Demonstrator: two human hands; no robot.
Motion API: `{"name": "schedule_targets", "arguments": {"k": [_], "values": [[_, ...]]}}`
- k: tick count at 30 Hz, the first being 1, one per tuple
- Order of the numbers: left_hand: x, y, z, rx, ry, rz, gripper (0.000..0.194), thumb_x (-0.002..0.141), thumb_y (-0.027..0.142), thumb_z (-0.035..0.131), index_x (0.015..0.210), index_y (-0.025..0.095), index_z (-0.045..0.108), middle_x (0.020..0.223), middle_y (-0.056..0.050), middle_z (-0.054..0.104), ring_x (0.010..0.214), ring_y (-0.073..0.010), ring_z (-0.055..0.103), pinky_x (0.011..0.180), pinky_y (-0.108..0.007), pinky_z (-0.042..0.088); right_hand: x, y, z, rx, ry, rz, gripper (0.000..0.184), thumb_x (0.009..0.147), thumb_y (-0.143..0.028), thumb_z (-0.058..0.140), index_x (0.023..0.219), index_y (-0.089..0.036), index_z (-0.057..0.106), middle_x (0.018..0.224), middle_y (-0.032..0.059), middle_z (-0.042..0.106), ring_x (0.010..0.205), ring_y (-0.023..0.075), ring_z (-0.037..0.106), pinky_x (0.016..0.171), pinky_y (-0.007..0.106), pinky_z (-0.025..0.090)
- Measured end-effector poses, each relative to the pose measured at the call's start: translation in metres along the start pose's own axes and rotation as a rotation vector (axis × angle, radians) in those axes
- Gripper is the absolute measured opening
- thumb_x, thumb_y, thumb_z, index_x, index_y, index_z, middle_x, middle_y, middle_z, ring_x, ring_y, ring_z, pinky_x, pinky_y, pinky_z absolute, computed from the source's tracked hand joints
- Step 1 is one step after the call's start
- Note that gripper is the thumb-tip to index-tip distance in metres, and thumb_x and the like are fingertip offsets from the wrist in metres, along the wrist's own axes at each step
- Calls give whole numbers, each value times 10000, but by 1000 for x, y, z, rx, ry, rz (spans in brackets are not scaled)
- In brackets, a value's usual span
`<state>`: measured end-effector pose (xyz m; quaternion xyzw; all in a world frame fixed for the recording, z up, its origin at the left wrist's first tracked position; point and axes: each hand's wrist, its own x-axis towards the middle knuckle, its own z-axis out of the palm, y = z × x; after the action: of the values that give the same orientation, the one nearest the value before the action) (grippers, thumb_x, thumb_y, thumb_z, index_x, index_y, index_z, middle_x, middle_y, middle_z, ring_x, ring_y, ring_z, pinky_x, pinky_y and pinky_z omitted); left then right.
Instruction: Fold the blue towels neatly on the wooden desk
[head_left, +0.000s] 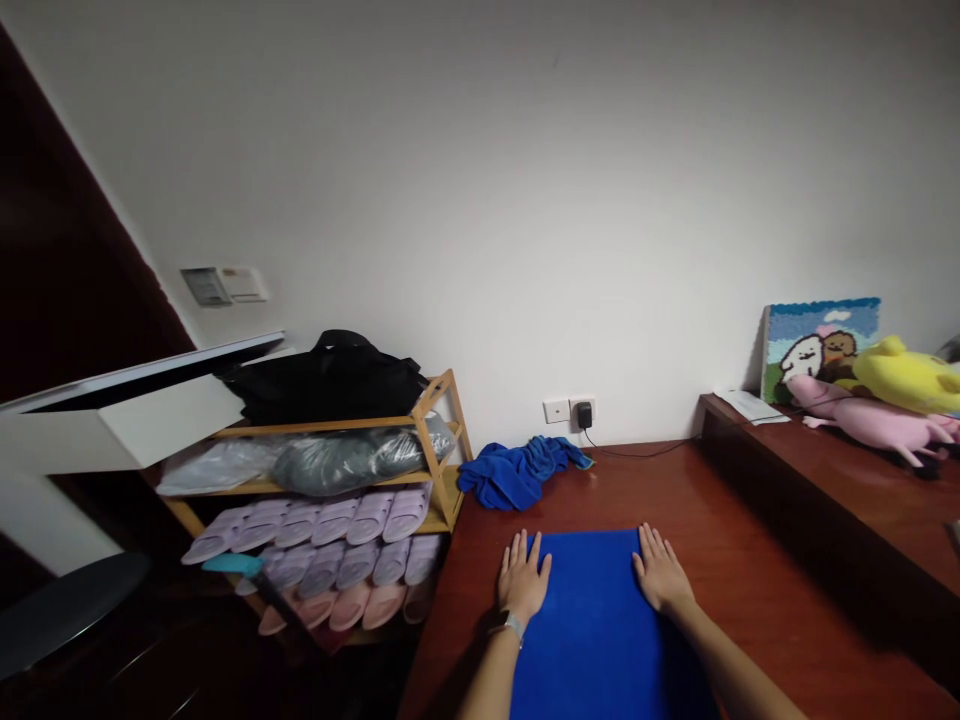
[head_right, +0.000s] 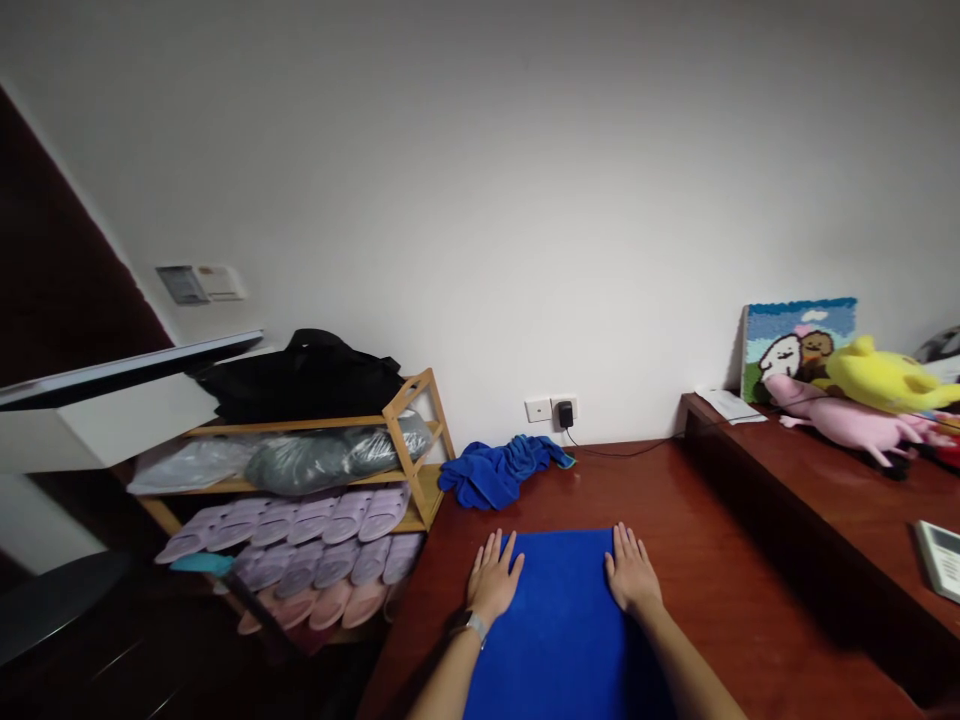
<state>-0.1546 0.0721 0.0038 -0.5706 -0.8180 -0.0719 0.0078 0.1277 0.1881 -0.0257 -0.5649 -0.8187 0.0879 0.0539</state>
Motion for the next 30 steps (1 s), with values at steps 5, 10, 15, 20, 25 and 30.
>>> {"name": "schedule_targets", "arguments": {"k": [5,10,15,20,25,30], "values": [[2,-3,-1,31,-5,-6,627,1069,493,339,1638,236,394,1722,-111,338,1600,-285,303,1306,-518,261,4,2,4,49,0,6,730,1043,-415,195,1666,-35,208,1757,125,207,1635,248,164,1334,422,113],[6,23,-1,42,80,133,604,1079,399,290,1626,179,420,1712,-105,364,1600,-266,304,1314,-493,262,5,2,4,82,1,-4,732,1044,-428,181,1670,-48,204,1757,108,200,1636,238,159,1336,427,114],[5,117,11,-142,21,439,651,1102,494,166,1644,207,381,1719,-65,367,1601,-222,306,1317,-449,280,5,3,1,95,-1,-24,719,1043,-404,197,1667,-47,217,1751,118,209,1636,238,153,1337,435,121],[3,167,26,-220,-68,400,712,1094,545,89,1645,199,378,1723,-73,356,1613,-222,275,1334,-454,234,4,4,-1,58,-24,-46,700,1038,-366,200,1662,-52,239,1755,105,188,1637,243,137,1335,424,130],[8,121,26,-174,-47,335,717,1081,601,136,1651,232,368,1738,-78,311,1620,-238,250,1335,-473,220,1,0,-8,53,-28,-13,718,1044,-405,162,1671,-56,187,1760,91,175,1636,231,140,1335,413,118],[13,43,6,-31,-30,121,697,1075,579,230,1654,212,357,1734,-105,314,1616,-275,257,1322,-511,235,-2,-3,-12,47,-43,5,732,1046,-426,147,1672,-49,169,1763,95,166,1638,229,133,1336,415,112]]}}
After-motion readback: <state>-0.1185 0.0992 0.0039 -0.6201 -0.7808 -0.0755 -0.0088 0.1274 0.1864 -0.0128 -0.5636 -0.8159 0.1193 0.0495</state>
